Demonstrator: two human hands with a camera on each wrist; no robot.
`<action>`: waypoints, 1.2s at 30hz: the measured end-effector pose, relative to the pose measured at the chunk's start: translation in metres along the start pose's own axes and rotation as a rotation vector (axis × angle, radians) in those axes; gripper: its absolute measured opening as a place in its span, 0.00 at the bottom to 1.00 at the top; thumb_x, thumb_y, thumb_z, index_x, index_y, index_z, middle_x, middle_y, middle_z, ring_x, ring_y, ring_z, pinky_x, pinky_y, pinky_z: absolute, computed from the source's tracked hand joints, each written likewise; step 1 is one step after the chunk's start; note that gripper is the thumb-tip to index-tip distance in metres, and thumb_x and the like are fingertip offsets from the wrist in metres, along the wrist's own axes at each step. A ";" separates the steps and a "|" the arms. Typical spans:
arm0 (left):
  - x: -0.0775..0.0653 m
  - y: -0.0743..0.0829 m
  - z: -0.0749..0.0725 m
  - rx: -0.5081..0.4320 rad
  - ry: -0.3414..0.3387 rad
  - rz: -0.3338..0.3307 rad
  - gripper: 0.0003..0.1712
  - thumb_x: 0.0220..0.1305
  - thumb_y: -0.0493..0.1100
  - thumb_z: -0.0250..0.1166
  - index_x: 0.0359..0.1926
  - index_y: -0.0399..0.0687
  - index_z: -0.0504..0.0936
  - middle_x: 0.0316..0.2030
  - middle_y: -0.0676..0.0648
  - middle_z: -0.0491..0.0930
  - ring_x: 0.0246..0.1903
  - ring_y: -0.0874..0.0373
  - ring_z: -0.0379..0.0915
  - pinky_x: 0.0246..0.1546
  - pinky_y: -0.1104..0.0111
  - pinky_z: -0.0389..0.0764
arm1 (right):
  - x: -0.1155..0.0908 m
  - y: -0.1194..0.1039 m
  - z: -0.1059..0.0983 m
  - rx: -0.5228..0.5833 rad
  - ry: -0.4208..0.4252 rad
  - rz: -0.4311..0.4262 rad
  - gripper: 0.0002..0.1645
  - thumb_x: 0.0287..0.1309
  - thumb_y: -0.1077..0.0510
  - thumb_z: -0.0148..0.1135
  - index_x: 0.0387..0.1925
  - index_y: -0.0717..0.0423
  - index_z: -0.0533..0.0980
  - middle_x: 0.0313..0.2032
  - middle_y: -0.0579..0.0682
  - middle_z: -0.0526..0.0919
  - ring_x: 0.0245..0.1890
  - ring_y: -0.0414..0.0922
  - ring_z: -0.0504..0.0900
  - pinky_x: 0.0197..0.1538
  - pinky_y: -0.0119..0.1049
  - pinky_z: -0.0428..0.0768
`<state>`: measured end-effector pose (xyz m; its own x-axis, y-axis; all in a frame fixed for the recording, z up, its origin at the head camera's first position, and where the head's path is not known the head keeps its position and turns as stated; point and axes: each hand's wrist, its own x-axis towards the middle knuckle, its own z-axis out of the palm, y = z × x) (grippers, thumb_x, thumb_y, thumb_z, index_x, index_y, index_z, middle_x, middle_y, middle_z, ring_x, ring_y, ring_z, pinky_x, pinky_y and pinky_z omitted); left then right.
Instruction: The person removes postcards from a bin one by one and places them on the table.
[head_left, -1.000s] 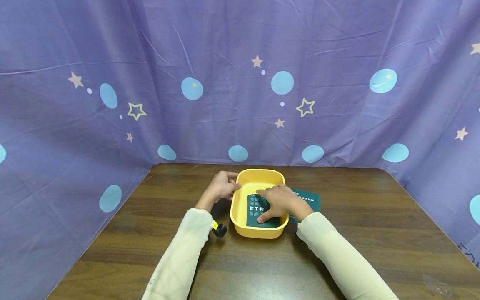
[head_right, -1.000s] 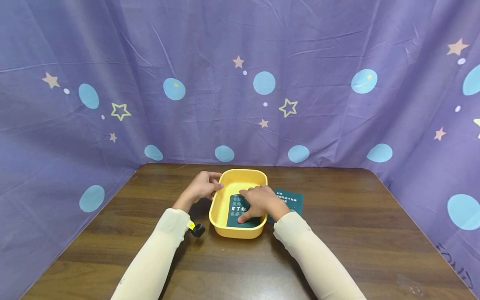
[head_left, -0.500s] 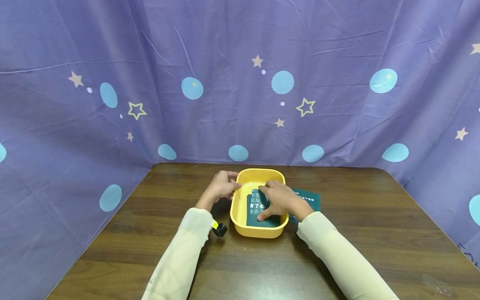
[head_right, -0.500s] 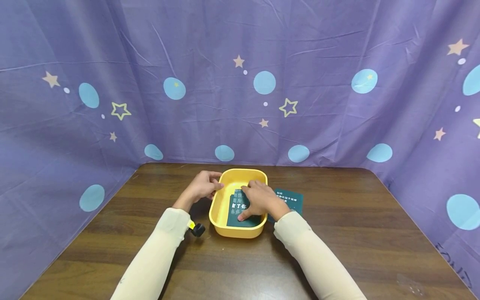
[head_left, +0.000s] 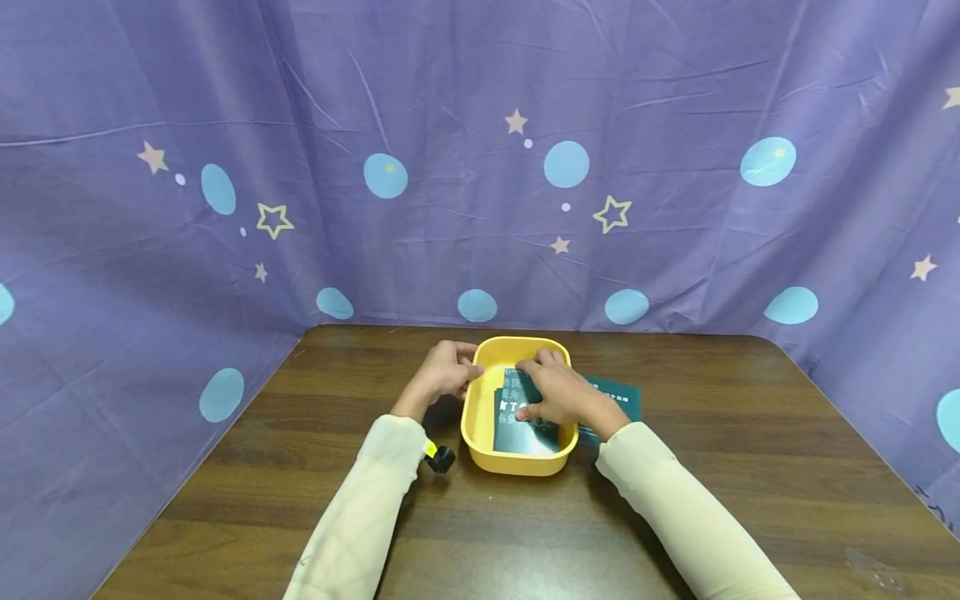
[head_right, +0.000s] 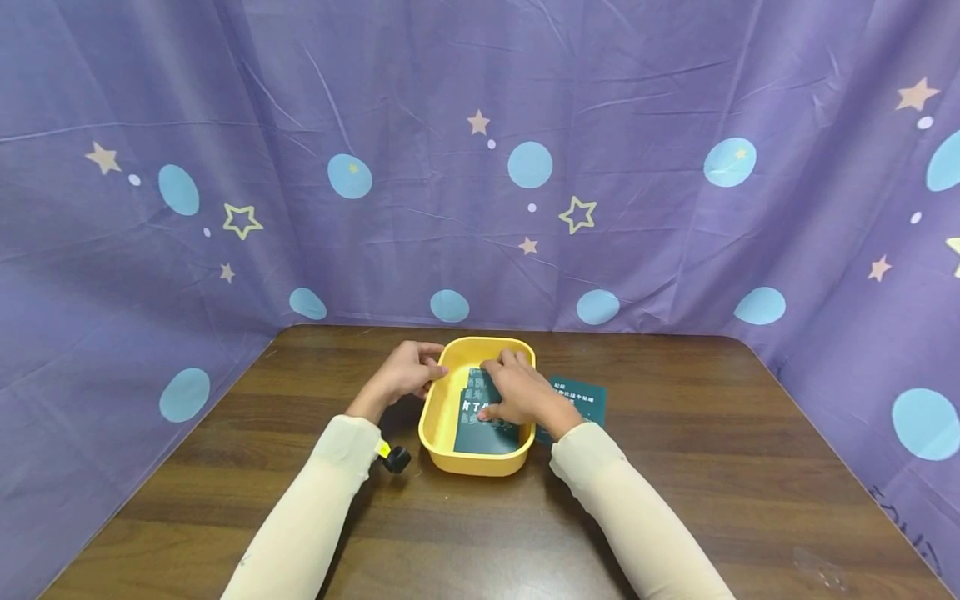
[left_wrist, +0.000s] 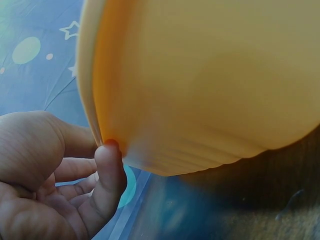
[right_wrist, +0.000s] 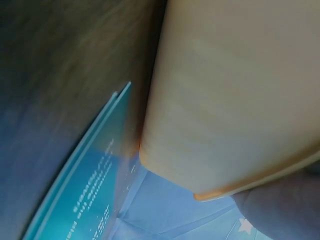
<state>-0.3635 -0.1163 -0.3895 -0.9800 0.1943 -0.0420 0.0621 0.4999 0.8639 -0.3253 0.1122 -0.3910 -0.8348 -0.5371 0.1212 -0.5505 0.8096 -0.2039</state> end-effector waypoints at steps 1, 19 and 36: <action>0.000 0.000 0.000 -0.001 0.000 -0.001 0.29 0.65 0.36 0.65 0.65 0.37 0.70 0.39 0.36 0.82 0.27 0.47 0.81 0.21 0.63 0.85 | 0.000 0.000 -0.001 0.013 0.011 -0.001 0.49 0.50 0.36 0.70 0.68 0.54 0.66 0.52 0.51 0.66 0.50 0.47 0.63 0.53 0.40 0.74; 0.000 0.002 0.001 0.002 0.010 -0.004 0.28 0.65 0.35 0.65 0.65 0.38 0.71 0.38 0.36 0.81 0.27 0.47 0.81 0.21 0.62 0.85 | 0.000 -0.002 -0.019 0.141 0.199 -0.127 0.21 0.70 0.63 0.52 0.61 0.63 0.66 0.56 0.58 0.74 0.57 0.54 0.68 0.62 0.49 0.69; 0.000 0.001 0.000 0.005 0.007 0.010 0.28 0.64 0.35 0.65 0.65 0.37 0.71 0.38 0.36 0.81 0.20 0.57 0.77 0.19 0.63 0.84 | -0.008 0.005 -0.048 0.176 0.373 -0.100 0.17 0.71 0.64 0.49 0.58 0.67 0.66 0.52 0.61 0.74 0.47 0.53 0.68 0.52 0.47 0.71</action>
<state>-0.3637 -0.1157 -0.3892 -0.9807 0.1931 -0.0294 0.0731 0.5021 0.8617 -0.3222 0.1322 -0.3466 -0.7421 -0.4622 0.4855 -0.6455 0.6879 -0.3318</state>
